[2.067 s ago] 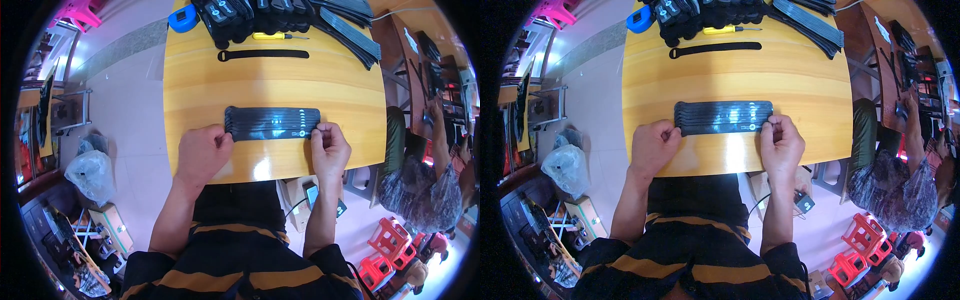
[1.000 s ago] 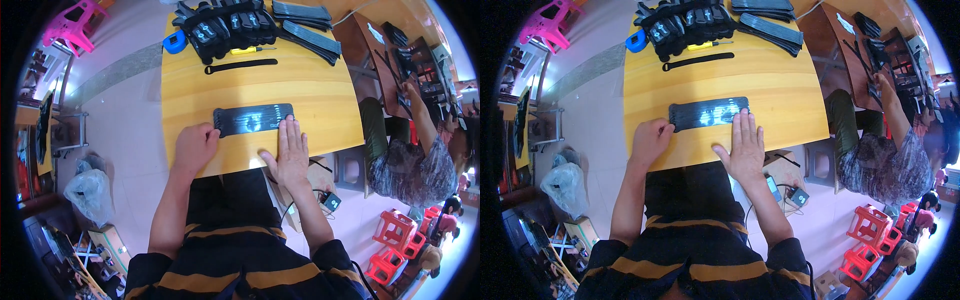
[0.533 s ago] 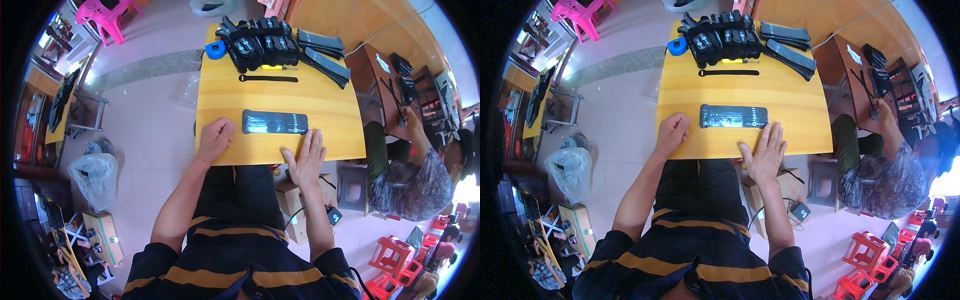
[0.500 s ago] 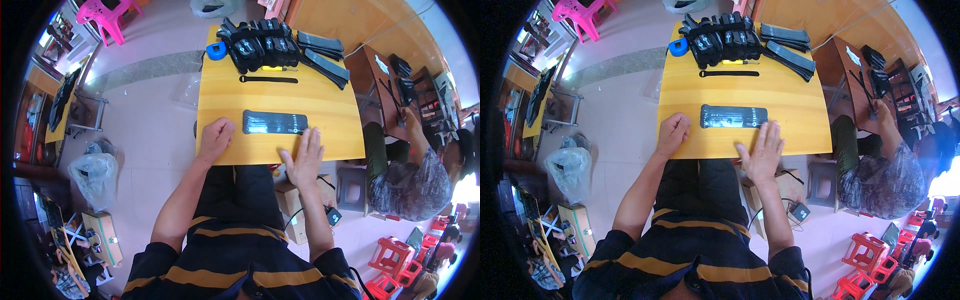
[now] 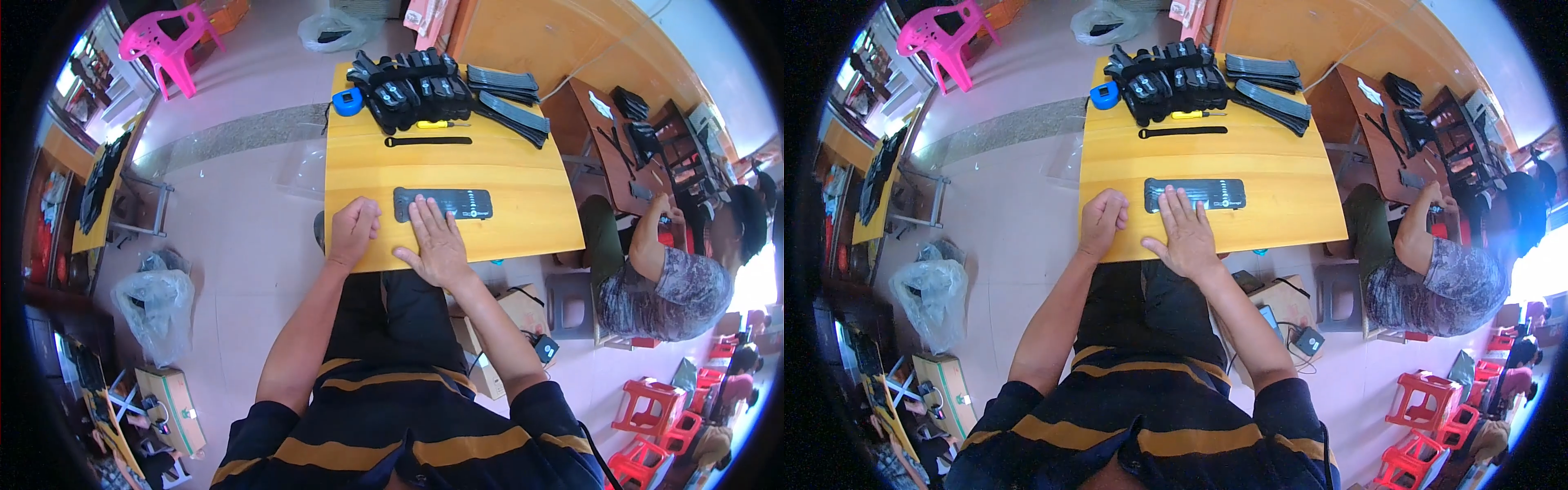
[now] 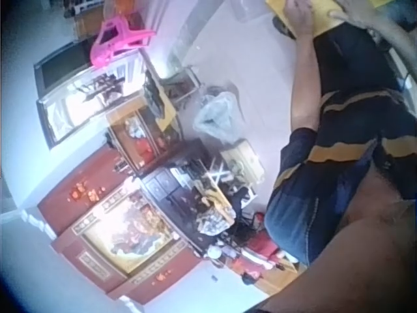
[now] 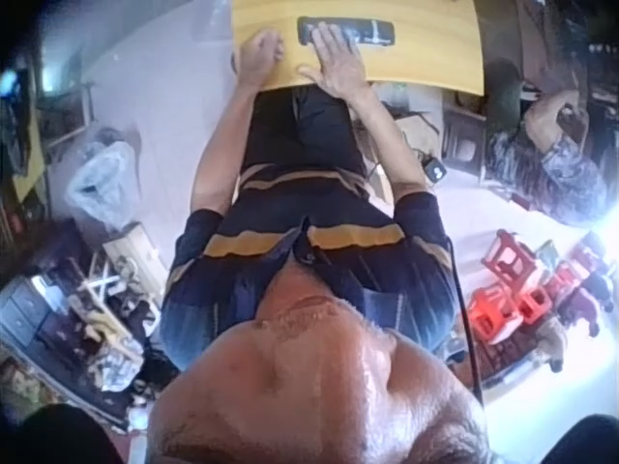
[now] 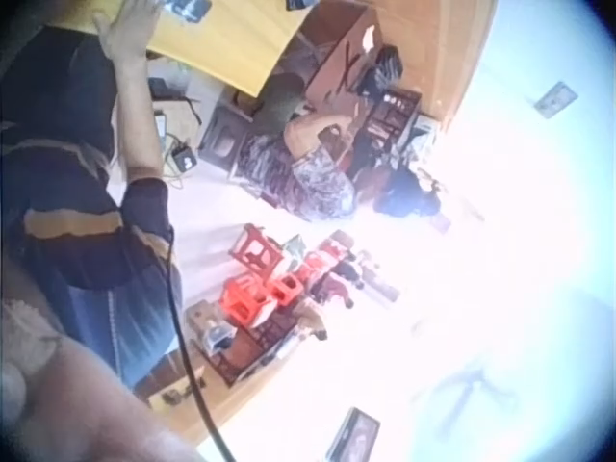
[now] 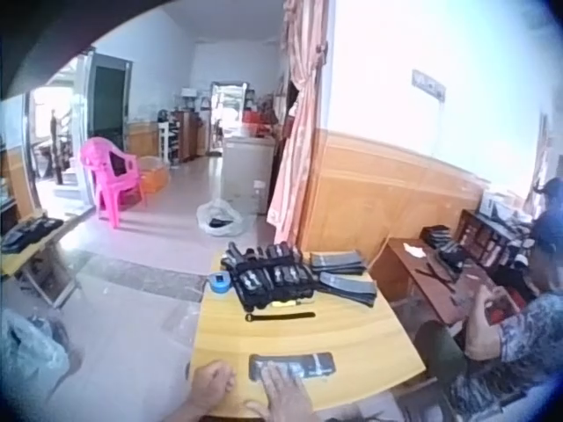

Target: Organizing and measuring tactical gloves and equipment pouches on a table.

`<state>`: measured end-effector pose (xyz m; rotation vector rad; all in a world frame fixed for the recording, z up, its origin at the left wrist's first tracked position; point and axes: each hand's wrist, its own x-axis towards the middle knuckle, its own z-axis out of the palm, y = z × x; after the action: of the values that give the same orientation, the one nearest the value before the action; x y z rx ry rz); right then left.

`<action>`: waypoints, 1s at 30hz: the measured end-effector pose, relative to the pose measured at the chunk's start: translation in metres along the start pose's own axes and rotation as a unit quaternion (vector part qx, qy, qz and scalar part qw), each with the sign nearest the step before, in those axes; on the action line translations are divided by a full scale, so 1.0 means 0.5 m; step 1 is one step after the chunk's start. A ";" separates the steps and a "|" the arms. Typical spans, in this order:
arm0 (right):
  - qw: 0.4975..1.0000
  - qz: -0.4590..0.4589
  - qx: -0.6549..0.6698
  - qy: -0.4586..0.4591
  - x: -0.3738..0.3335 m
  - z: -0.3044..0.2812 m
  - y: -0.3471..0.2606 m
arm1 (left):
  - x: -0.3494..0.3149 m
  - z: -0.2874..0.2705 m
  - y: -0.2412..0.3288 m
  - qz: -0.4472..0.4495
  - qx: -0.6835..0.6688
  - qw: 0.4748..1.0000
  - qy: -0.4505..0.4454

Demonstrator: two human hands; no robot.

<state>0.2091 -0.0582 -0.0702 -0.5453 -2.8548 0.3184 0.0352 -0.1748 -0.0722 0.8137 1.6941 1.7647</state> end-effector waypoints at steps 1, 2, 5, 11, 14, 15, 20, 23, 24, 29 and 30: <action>1.000 0.015 -0.020 -0.001 -0.007 -0.003 0.016 | 0.002 -0.002 -0.002 0.001 -0.001 1.000 -0.004; 0.999 0.030 -0.041 -0.001 -0.014 -0.007 0.031 | 0.005 -0.005 -0.003 -0.002 0.001 1.000 -0.004; 0.994 0.092 -0.059 -0.027 -0.039 -0.033 0.078 | 0.000 -0.006 -0.006 -0.005 0.001 1.000 -0.005; 0.985 0.160 -0.061 -0.009 -0.076 -0.056 0.153 | 0.003 -0.006 -0.011 0.009 0.003 1.000 -0.010; 0.976 0.209 -0.053 0.002 -0.076 -0.048 0.147 | 0.000 0.001 -0.007 0.008 0.018 1.000 -0.009; 0.979 0.194 -0.058 0.034 -0.076 -0.046 0.134 | 0.000 0.000 -0.007 0.001 0.030 1.000 -0.003; 0.998 0.042 -0.011 0.039 -0.030 -0.029 0.057 | -0.002 -0.001 -0.012 0.002 0.016 1.000 -0.001; 1.000 0.013 0.003 -0.005 -0.006 -0.007 0.062 | 0.007 0.010 -0.009 0.005 0.026 1.000 -0.006; 1.000 0.014 0.006 -0.005 -0.006 -0.006 0.067 | 0.005 0.007 -0.009 0.008 0.038 0.999 -0.006; 0.984 0.164 -0.053 -0.046 -0.035 -0.043 0.145 | 0.002 0.002 -0.001 -0.005 0.025 1.000 0.000; 0.978 0.199 -0.044 -0.042 -0.046 -0.054 0.164 | 0.003 0.003 0.000 -0.012 0.026 1.000 0.004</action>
<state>0.2646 0.0121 -0.0690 -1.1501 -2.8318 0.2857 0.0353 -0.1730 -0.0719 0.8061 1.7541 1.7166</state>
